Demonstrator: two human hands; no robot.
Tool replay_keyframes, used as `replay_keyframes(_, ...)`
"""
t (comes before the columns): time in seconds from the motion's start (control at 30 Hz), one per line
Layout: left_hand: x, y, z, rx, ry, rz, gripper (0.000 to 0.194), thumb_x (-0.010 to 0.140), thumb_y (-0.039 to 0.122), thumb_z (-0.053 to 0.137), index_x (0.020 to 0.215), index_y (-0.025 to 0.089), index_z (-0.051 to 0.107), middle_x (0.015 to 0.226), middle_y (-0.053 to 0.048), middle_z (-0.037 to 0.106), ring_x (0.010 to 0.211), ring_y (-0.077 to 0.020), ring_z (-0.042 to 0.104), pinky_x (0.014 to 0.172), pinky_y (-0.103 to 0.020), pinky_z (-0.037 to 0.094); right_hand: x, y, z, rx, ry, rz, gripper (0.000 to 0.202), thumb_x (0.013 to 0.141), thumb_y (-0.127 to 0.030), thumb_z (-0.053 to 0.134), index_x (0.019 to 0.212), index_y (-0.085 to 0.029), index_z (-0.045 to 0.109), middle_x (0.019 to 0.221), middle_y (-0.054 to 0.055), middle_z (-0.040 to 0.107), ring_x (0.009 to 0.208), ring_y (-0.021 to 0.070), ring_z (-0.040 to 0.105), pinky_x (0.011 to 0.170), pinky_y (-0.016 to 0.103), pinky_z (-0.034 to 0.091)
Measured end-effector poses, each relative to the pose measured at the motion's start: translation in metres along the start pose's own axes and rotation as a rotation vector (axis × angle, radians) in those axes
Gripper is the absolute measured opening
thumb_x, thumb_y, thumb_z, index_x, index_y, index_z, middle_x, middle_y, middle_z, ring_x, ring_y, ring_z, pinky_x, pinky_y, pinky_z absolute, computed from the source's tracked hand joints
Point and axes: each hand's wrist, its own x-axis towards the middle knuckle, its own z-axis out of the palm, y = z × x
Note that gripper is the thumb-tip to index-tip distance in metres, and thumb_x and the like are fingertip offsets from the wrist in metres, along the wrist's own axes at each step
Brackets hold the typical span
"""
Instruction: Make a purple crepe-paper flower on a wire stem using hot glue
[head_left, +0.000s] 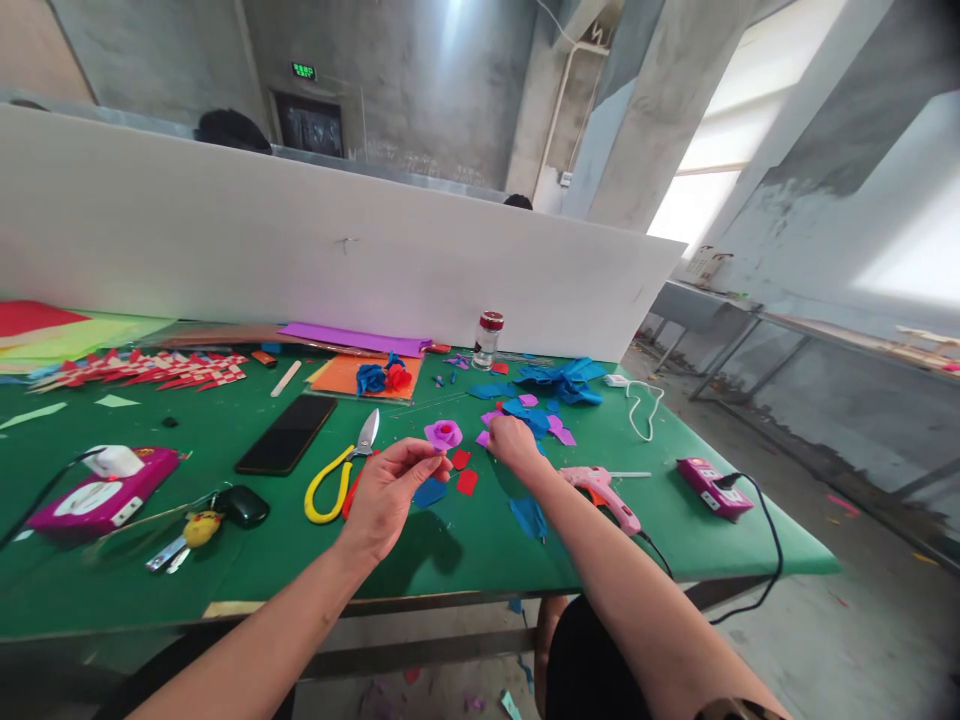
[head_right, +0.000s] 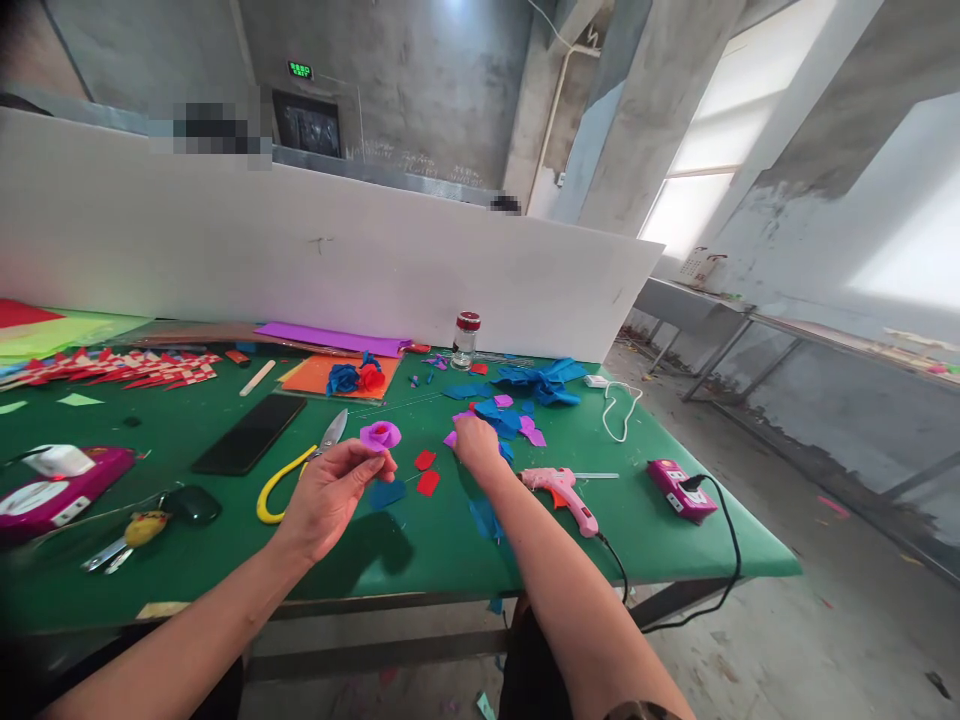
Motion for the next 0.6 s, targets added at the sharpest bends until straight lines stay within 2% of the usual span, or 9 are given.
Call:
replay_keyframes(0.17, 0.002, -0.002, -0.001, 0.016, -0.020, 0.008, 0.011, 0.078, 0.029, 0.070, 0.083, 0.020, 0.065, 0.064, 0.003, 0.062, 0.056, -0.0077, 0.049, 0.054, -0.019, 0.036, 0.001, 0.010, -0.007, 0.008, -0.020, -0.034, 0.026, 0.092, -0.031, 0.057, 0.113, -0.015, 0.059, 0.114, 0.008, 0.062, 0.097, 0.0207, 0.062, 0.083, 0.041, 0.053)
replay_keyframes(0.4, 0.002, -0.004, -0.004, 0.201, 0.000, 0.009, 0.017, 0.078, 0.034, 0.070, 0.081, 0.018, 0.067, 0.067, 0.001, 0.061, 0.064, -0.0101, 0.050, 0.059, -0.021, 0.037, 0.005, 0.004, -0.007, -0.023, -0.039, -0.004, 0.029, 0.092, -0.031, 0.057, 0.118, -0.017, 0.057, 0.119, 0.009, 0.060, 0.100, 0.0213, 0.062, 0.084, 0.041, 0.053)
replay_keyframes(0.6, 0.001, -0.007, -0.005, 0.152, 0.004, 0.029, 0.016, 0.075, 0.033, 0.073, 0.080, 0.018, 0.070, 0.064, 0.001, 0.060, 0.064, -0.0108, 0.051, 0.064, -0.022, 0.040, 0.001, -0.006, -0.003, -0.034, -0.011, -0.017, 0.030, 0.092, -0.031, 0.057, 0.118, -0.016, 0.057, 0.120, 0.010, 0.059, 0.101, 0.0218, 0.061, 0.085, 0.041, 0.053)
